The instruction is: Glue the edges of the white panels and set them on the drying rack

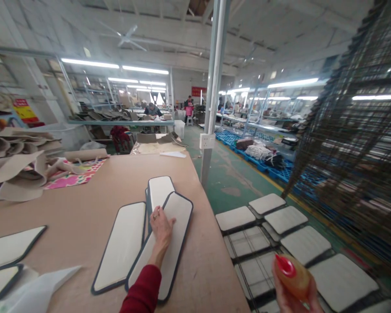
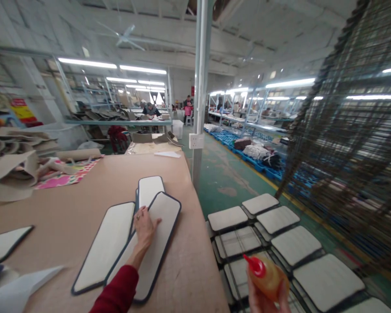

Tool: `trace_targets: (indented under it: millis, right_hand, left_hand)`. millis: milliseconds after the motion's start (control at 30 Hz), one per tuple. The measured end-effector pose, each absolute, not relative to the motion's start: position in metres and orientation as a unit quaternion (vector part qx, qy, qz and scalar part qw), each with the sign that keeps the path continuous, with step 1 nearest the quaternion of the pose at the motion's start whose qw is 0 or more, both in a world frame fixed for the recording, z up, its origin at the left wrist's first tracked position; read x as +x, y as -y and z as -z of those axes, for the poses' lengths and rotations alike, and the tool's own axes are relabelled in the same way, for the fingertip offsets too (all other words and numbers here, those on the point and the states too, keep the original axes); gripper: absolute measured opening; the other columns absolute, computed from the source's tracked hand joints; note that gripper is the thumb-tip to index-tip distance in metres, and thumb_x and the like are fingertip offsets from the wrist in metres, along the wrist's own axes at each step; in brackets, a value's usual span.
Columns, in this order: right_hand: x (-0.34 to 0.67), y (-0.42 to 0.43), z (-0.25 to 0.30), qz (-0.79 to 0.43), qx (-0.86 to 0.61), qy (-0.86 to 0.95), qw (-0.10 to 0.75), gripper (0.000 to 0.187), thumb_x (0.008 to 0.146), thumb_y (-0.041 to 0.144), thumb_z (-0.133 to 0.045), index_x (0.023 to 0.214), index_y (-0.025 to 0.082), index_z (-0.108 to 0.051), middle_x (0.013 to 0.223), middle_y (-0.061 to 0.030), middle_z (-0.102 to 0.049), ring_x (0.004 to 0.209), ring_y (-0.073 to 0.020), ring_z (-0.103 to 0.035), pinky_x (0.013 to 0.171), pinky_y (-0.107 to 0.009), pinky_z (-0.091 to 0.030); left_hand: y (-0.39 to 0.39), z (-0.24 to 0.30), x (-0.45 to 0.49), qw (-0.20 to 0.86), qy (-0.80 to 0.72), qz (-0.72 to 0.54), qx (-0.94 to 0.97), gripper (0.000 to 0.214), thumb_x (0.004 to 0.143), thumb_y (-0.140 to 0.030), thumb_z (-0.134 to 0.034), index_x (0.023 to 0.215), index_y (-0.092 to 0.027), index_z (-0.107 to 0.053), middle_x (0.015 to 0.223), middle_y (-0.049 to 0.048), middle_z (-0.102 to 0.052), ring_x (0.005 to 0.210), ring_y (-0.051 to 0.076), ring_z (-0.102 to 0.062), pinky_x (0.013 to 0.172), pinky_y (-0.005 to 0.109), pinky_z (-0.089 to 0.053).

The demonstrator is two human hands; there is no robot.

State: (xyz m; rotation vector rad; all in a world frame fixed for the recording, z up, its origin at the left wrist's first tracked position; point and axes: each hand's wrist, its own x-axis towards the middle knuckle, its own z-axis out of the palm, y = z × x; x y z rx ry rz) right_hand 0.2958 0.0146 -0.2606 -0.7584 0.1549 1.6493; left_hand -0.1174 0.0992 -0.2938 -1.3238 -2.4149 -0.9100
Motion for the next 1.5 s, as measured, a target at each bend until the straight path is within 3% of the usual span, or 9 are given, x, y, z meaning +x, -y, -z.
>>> trace_targets:
  millis: [233, 367, 633, 767, 867, 967, 1100, 1333, 1500]
  right_hand:
    - [0.274, 0.000, 0.230, -0.659, -0.371, -0.083, 0.649, 0.034, 0.094, 0.022, -0.037, 0.108, 0.011, -0.065, 0.095, -0.0131, -0.075, 0.095, -0.0198, -0.071, 0.072, -0.028, -0.062]
    - [0.282, 0.000, 0.231, -0.681, -0.342, -0.093, 0.641, 0.036, 0.095, 0.027, -0.037, 0.102, 0.009, -0.068, 0.095, -0.0140, -0.075, 0.098, -0.0208, -0.070, 0.077, -0.032, -0.062]
    - [0.286, -0.002, 0.244, -0.676, -0.322, 0.001, 0.663, 0.034, 0.082, 0.043, -0.064, 0.101, 0.015, -0.070, 0.101, -0.0118, -0.074, 0.103, -0.0232, -0.068, 0.087, -0.038, -0.058]
    - [0.276, -0.001, 0.236, -0.623, -0.329, -0.008, 0.710, 0.037, 0.078, 0.045, -0.068, 0.100, 0.016, -0.070, 0.104, -0.0114, -0.073, 0.101, -0.0227, -0.069, 0.088, -0.037, -0.057]
    - [0.274, -0.001, 0.220, -0.623, -0.320, 0.031, 0.713, 0.041, 0.074, 0.046, -0.073, 0.101, 0.015, -0.070, 0.104, -0.0108, -0.074, 0.101, -0.0222, -0.068, 0.090, -0.036, -0.056]
    - [0.276, -0.003, 0.194, -0.588, -0.315, 0.081, 0.740, 0.041, 0.070, 0.045, -0.077, 0.099, 0.017, -0.071, 0.098, -0.0073, -0.075, 0.093, -0.0198, -0.070, 0.092, -0.035, -0.054]
    - [0.281, -0.004, 0.146, -0.540, -0.289, 0.179, 0.770, 0.042, 0.066, 0.044, -0.080, 0.100, 0.021, -0.071, 0.097, -0.0040, -0.075, 0.091, -0.0202, -0.070, 0.098, -0.040, -0.050]
    - [0.290, 0.006, 0.078, -0.519, -0.221, 0.356, 0.745, 0.054, 0.056, 0.048, -0.084, 0.102, 0.023, -0.070, 0.106, -0.0072, -0.073, 0.111, -0.0316, -0.062, 0.107, -0.056, -0.037]
    - [0.290, 0.013, 0.061, -0.514, -0.203, 0.397, 0.733, 0.054, 0.053, 0.042, -0.086, 0.100, 0.024, -0.069, 0.100, -0.0062, -0.074, 0.111, -0.0320, -0.063, 0.108, -0.057, -0.036]
  left_hand:
    - [-0.091, 0.290, -0.123, 0.102, 0.795, 0.279, -0.530, 0.040, 0.075, -0.016, -0.066, 0.113, -0.009, -0.056, 0.125, 0.0179, -0.058, 0.114, 0.032, -0.053, 0.096, 0.043, -0.041]
    - [-0.079, 0.286, -0.112, 0.048, 0.771, 0.220, -0.595, 0.034, 0.077, -0.011, -0.061, 0.110, -0.010, -0.058, 0.128, 0.0168, -0.056, 0.114, 0.029, -0.054, 0.099, 0.037, -0.041]
    - [-0.056, 0.276, -0.076, 0.011, 0.754, 0.178, -0.632, 0.042, 0.077, -0.004, -0.053, 0.118, -0.013, -0.054, 0.125, 0.0151, -0.058, 0.115, 0.028, -0.054, 0.096, 0.038, -0.040]
    - [-0.046, 0.274, -0.051, -0.052, 0.746, 0.152, -0.646, 0.042, 0.087, -0.017, -0.046, 0.128, -0.008, -0.050, 0.113, 0.0181, -0.066, 0.103, 0.028, -0.061, 0.092, 0.039, -0.039]
    - [-0.040, 0.268, -0.039, -0.121, 0.735, 0.166, -0.647, 0.036, 0.091, -0.034, -0.043, 0.115, -0.016, -0.063, 0.100, 0.0133, -0.071, 0.095, 0.027, -0.064, 0.084, 0.035, -0.042]
    - [-0.035, 0.241, -0.035, -0.226, 0.690, 0.187, -0.661, 0.033, 0.090, -0.036, -0.042, 0.092, -0.019, -0.070, 0.086, 0.0069, -0.072, 0.087, 0.023, -0.065, 0.073, 0.028, -0.042]
    - [-0.029, 0.175, -0.032, -0.308, 0.589, 0.195, -0.721, 0.038, 0.085, -0.043, -0.044, 0.074, -0.015, -0.066, 0.068, 0.0019, -0.062, 0.072, 0.020, -0.059, 0.062, 0.025, -0.037]
    - [-0.012, 0.079, -0.024, -0.375, 0.488, 0.159, -0.772, 0.039, 0.082, -0.048, -0.052, 0.062, -0.014, -0.057, 0.057, -0.0035, -0.041, 0.057, 0.011, -0.038, 0.052, 0.022, -0.027]
    - [-0.002, 0.054, -0.020, -0.406, 0.453, 0.144, -0.781, 0.037, 0.080, -0.047, -0.057, 0.068, -0.013, -0.062, 0.060, -0.0032, -0.043, 0.058, 0.010, -0.035, 0.052, 0.022, -0.025]
